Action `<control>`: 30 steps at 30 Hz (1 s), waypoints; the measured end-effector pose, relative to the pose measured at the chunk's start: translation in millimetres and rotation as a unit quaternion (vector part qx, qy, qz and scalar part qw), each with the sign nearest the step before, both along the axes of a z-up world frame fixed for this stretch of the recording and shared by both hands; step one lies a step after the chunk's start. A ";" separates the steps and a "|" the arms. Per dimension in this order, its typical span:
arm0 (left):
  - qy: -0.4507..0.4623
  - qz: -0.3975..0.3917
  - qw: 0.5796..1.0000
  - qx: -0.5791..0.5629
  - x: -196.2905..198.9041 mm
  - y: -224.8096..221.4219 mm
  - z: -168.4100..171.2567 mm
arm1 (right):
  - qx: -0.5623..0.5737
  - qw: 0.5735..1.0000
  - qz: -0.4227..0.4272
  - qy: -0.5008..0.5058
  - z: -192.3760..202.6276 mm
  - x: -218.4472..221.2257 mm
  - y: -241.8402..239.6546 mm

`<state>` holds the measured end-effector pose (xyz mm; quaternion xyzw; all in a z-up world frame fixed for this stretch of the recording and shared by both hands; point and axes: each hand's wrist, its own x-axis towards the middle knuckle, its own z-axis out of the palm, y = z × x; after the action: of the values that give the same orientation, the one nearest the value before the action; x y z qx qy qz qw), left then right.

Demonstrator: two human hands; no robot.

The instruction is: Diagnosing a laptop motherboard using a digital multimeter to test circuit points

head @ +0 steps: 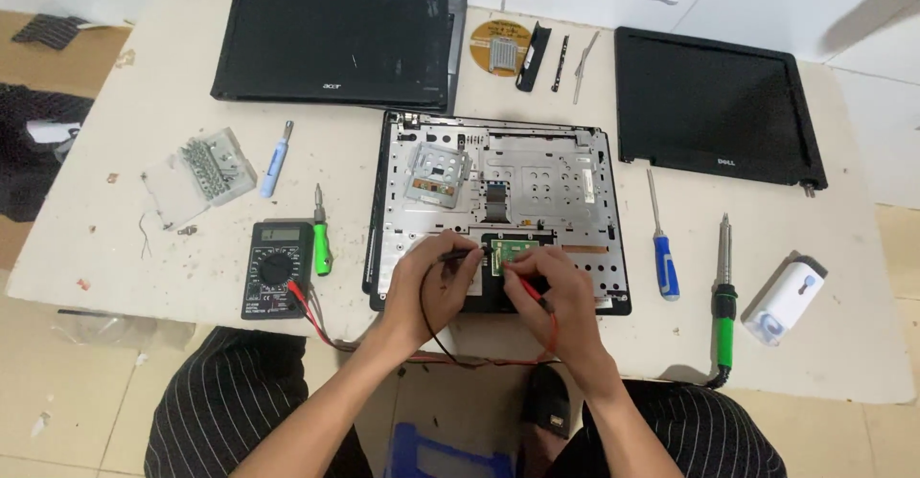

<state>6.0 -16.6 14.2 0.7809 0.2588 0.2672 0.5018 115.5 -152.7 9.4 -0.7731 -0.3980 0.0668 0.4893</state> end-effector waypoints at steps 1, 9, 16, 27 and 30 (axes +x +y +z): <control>0.002 0.000 1.000 -0.006 -0.4 0.0 -1.5 | -0.001 1.000 0.002 0.015 -2.7 0.7 -1.3; -0.017 -0.004 1.000 -0.008 -2.9 -1.7 5.7 | 0.000 1.000 0.012 0.027 4.5 -2.2 0.6; -0.026 -0.002 1.000 -0.011 -2.7 -1.8 5.3 | 0.003 1.000 -0.001 0.002 -3.6 -1.2 0.4; -0.021 -0.013 1.000 -0.019 -2.0 0.3 3.6 | -0.012 1.000 -0.023 0.000 0.5 -6.7 1.9; -0.006 -0.019 1.000 0.004 -2.2 1.5 3.0 | 0.010 1.000 -0.012 0.006 0.2 -7.6 2.9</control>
<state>3.8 -15.1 17.2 0.7859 0.2396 0.2633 0.5057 107.9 -149.8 9.6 -0.7727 -0.3863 0.0613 0.4999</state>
